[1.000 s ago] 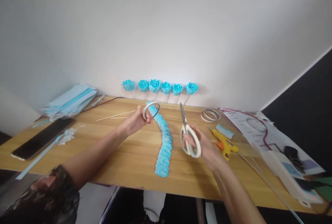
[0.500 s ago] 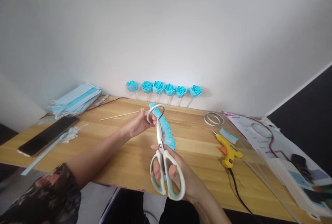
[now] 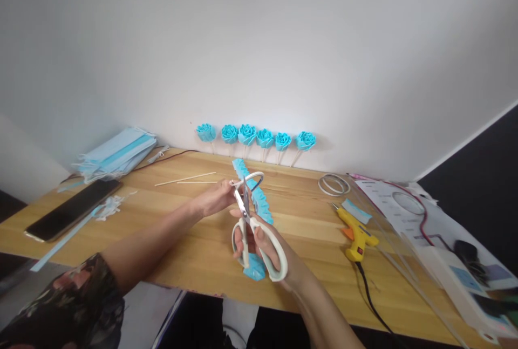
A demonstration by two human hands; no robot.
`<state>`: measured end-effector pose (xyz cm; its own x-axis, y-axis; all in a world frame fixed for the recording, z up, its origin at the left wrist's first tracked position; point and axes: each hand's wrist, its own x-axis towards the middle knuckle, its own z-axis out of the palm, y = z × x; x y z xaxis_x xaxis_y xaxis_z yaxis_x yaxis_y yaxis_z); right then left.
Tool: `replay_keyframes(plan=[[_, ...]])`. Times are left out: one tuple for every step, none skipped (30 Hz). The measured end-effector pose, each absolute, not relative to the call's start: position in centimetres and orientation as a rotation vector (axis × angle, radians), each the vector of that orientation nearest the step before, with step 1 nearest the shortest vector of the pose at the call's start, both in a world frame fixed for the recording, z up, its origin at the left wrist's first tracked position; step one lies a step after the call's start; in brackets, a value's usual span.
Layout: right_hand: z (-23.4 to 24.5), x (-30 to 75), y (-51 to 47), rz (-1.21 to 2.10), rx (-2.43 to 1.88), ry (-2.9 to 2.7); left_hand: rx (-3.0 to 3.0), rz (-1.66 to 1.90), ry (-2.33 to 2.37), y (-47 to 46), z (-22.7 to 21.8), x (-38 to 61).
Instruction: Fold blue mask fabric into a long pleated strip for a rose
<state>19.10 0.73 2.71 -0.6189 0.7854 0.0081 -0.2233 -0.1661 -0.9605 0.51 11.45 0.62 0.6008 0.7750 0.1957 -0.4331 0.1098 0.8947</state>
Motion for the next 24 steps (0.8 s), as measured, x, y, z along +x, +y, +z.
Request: replay_keyframes(plan=[[2.8,19.1,0.9,1.844,-0.667,-1.412,1.171,0.899,0.362,11.3,0.6,0.5],[3.0,19.0,1.1,1.828,-0.663,-1.424,1.194,0.881,0.362,11.2,0.7,0.6],[3.1,19.0,1.2,1.81,-0.66,-1.435,1.219,0.862,0.362,11.0,0.8,0.6],[3.2,19.0,1.3,1.792,-0.658,-1.443,1.242,0.844,0.359,10.9,0.9,0.6],[3.2,19.1,1.4,1.777,-0.657,-1.448,1.26,0.832,0.356,10.7,1.1,0.6],[3.2,19.1,1.4,1.767,-0.663,-1.447,1.271,0.828,0.354,10.6,1.2,0.5],[3.1,19.1,1.4,1.757,-0.671,-1.438,1.278,0.826,0.357,10.5,1.3,0.5],[2.9,19.1,1.4,1.757,-0.681,-1.424,1.28,0.822,0.363,10.5,1.4,0.5],[2.8,19.1,1.4,1.762,-0.691,-1.403,1.281,0.815,0.37,10.5,1.3,0.5],[2.6,19.1,1.4,1.773,-0.703,-1.378,1.284,0.808,0.376,10.5,1.3,0.5],[2.5,19.1,1.4,1.787,-0.713,-1.348,1.289,0.808,0.377,10.6,1.1,0.5],[2.4,19.1,1.4,1.802,-0.717,-1.314,1.295,0.815,0.374,10.6,0.9,0.6],[2.4,19.2,1.4,1.816,-0.717,-1.281,1.302,0.829,0.368,10.7,0.8,0.6],[2.6,19.3,1.4,1.826,-0.717,-1.243,1.308,0.846,0.363,10.8,0.6,0.6],[2.9,19.4,1.4,1.835,-0.706,-1.203,1.309,0.863,0.36,10.8,0.5,0.7],[3.3,19.6,1.5,1.848,-0.692,-1.163,1.305,0.876,0.359,10.9,0.5,0.7],[3.7,19.7,1.4,1.851,-0.675,-1.119,1.298,0.887,0.357,11.0,0.5,0.7],[4.2,19.9,1.4,1.842,-0.657,-1.075,1.29,0.894,0.357,11.0,0.6,0.7],[4.6,20.1,1.3,1.827,-0.639,-1.04,1.28,0.902,0.357,11.0,0.7,0.6],[4.8,20.2,1.2,1.807,-0.626,-1.016,1.271,0.908,0.359,11.0,0.8,0.6],[4.9,20.3,1.0,1.792,-0.62,-1.014,1.262,0.916,0.364,11.0,1.0,0.6],[4.8,20.3,0.8,1.782,-0.613,-1.035,1.25,0.925,0.374,11.0,1.2,0.6],[4.4,20.3,0.5,1.78,-0.6,-1.077,1.231,0.936,0.384,10.9,1.4,0.6],[3.9,20.2,0.2,1.783,-0.584,-1.128,1.212,0.942,0.391,10.9,1.5,0.6]])
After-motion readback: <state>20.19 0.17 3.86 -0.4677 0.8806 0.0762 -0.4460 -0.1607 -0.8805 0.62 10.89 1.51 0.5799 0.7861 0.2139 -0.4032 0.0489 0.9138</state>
